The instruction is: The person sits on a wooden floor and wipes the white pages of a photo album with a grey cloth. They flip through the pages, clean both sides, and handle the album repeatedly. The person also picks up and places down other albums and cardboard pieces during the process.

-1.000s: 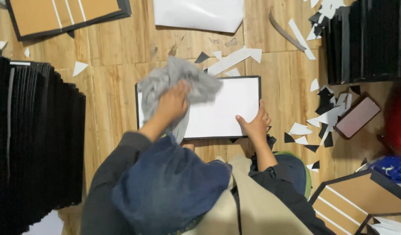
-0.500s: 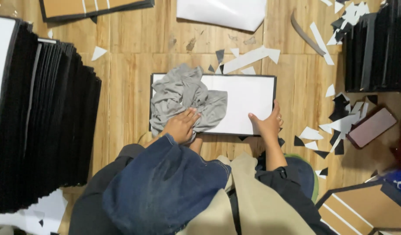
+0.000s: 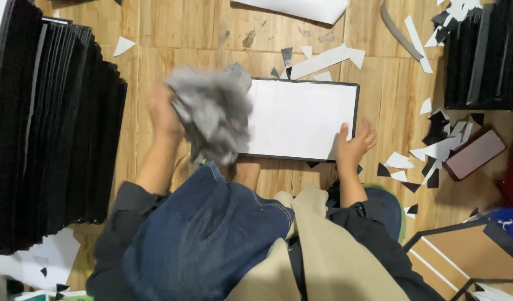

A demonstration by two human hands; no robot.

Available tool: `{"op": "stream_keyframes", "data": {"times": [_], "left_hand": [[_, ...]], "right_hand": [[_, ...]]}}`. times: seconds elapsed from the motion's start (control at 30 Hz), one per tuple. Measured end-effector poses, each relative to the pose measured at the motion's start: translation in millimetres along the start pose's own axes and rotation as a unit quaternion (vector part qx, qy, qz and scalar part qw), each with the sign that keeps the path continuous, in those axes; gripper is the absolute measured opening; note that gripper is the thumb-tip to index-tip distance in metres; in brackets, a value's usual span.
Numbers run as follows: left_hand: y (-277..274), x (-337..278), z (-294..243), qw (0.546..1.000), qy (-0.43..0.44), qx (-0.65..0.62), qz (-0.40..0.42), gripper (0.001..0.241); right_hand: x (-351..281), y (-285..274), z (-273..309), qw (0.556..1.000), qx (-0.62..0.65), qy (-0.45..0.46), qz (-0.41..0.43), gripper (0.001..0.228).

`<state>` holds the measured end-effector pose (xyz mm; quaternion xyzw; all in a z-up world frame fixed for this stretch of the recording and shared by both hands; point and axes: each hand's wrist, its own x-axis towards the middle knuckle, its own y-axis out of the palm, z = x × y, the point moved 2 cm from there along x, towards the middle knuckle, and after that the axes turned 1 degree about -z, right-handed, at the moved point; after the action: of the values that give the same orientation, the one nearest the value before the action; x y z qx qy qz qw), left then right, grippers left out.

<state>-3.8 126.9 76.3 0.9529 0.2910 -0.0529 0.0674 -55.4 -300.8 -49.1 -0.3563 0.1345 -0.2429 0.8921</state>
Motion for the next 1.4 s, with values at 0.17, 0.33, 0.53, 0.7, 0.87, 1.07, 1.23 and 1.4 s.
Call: {"op": "stream_keyframes", "data": {"times": [0.17,0.33,0.53,0.7,0.87,1.07,1.23,1.4], "left_hand": [[85.5,-27.7,-73.4,0.988,0.083,0.003,0.132,0.043],[136.5,-105.3,-121.1,0.777,0.116,0.006,0.619,0.046],[71.7,-22.0,-17.9,0.911,0.332,0.193,0.148,0.025],[30.3,-52.0,102.9,0.664,0.238,0.635,0.315,0.069],[3.6,-42.8,113.2,0.636,0.188,0.661,0.35,0.064],[-3.2,-42.1,108.9,0.63,0.169,0.681,0.334,0.065],[-18.3,-43.9,109.4,0.648,0.136,0.675,0.327,0.065],[-40.8,-48.0,118.9,0.702,0.089,0.65,0.276,0.066]], "right_hand": [[-31.5,-27.1,113.8,0.935,0.193,-0.298,-0.012,0.07],[-59.5,-4.2,146.0,0.815,0.263,-0.514,-0.048,0.123],[-64.7,15.1,223.6,0.872,0.084,-0.481,-0.029,0.042],[-64.7,107.1,160.0,0.862,-0.186,-0.443,0.158,0.039],[-5.2,72.0,124.9,0.879,-0.277,-0.374,0.104,0.037],[28.8,55.9,94.5,0.901,-0.306,-0.301,0.064,0.041],[35.5,41.6,76.0,0.908,-0.306,-0.286,0.023,0.04],[45.2,17.4,51.5,0.919,-0.321,-0.227,-0.03,0.038]]}}
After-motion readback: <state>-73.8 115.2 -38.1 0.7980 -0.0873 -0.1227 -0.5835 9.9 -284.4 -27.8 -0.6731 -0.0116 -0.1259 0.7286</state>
